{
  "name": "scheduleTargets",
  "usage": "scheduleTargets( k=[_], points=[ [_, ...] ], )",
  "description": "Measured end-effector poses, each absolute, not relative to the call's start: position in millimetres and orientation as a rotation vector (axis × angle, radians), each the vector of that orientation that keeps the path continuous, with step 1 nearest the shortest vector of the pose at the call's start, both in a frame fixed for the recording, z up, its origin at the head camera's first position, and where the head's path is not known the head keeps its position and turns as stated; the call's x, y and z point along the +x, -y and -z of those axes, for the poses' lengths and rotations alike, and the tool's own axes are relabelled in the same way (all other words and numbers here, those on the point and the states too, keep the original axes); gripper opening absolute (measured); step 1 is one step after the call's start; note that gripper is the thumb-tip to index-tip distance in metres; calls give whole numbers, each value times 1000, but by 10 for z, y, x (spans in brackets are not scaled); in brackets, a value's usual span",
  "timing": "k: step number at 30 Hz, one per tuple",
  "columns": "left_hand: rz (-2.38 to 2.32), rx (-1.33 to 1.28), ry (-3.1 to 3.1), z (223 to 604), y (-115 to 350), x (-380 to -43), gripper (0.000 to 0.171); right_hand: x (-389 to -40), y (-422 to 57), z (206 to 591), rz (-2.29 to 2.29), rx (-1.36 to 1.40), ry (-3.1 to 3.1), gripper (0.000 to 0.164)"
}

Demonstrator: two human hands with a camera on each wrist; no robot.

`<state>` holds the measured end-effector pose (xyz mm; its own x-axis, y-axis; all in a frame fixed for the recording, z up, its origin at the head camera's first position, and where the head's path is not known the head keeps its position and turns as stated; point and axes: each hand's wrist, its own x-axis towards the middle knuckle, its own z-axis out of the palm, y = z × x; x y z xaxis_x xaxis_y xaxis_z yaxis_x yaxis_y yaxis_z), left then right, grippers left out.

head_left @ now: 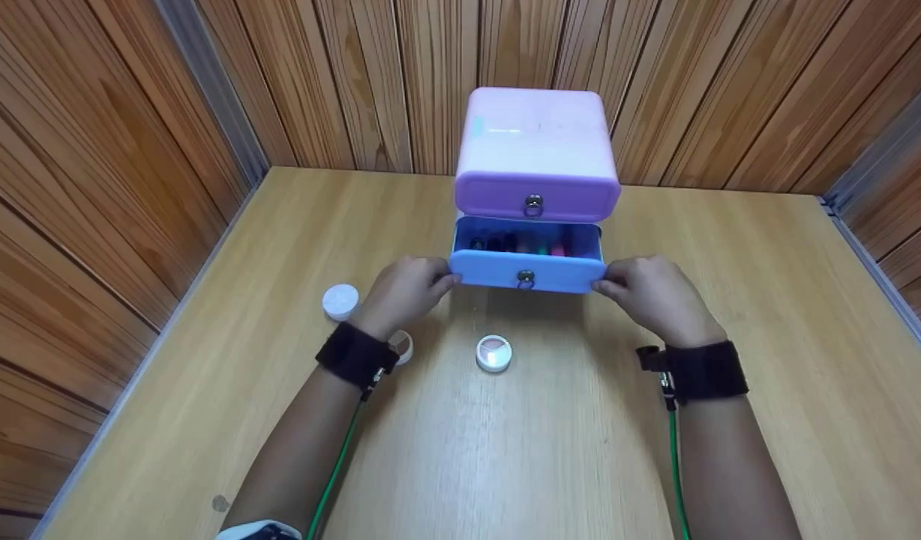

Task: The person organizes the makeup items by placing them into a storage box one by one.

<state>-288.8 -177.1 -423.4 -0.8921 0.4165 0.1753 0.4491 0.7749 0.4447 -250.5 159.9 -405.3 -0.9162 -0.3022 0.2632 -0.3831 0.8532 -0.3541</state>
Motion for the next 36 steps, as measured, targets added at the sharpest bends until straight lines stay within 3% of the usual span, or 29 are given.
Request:
scheduleTargets(
  k=[18, 36],
  points=[
    [874, -616, 2650, 4323, 1651, -2857, 15, -2623, -1537, 4287, -565, 336, 2586, 23],
    [864, -670, 2717, 4343, 1675, -2866, 37, -2622, -1518, 4292, -834, 306, 2572, 17]
  ],
)
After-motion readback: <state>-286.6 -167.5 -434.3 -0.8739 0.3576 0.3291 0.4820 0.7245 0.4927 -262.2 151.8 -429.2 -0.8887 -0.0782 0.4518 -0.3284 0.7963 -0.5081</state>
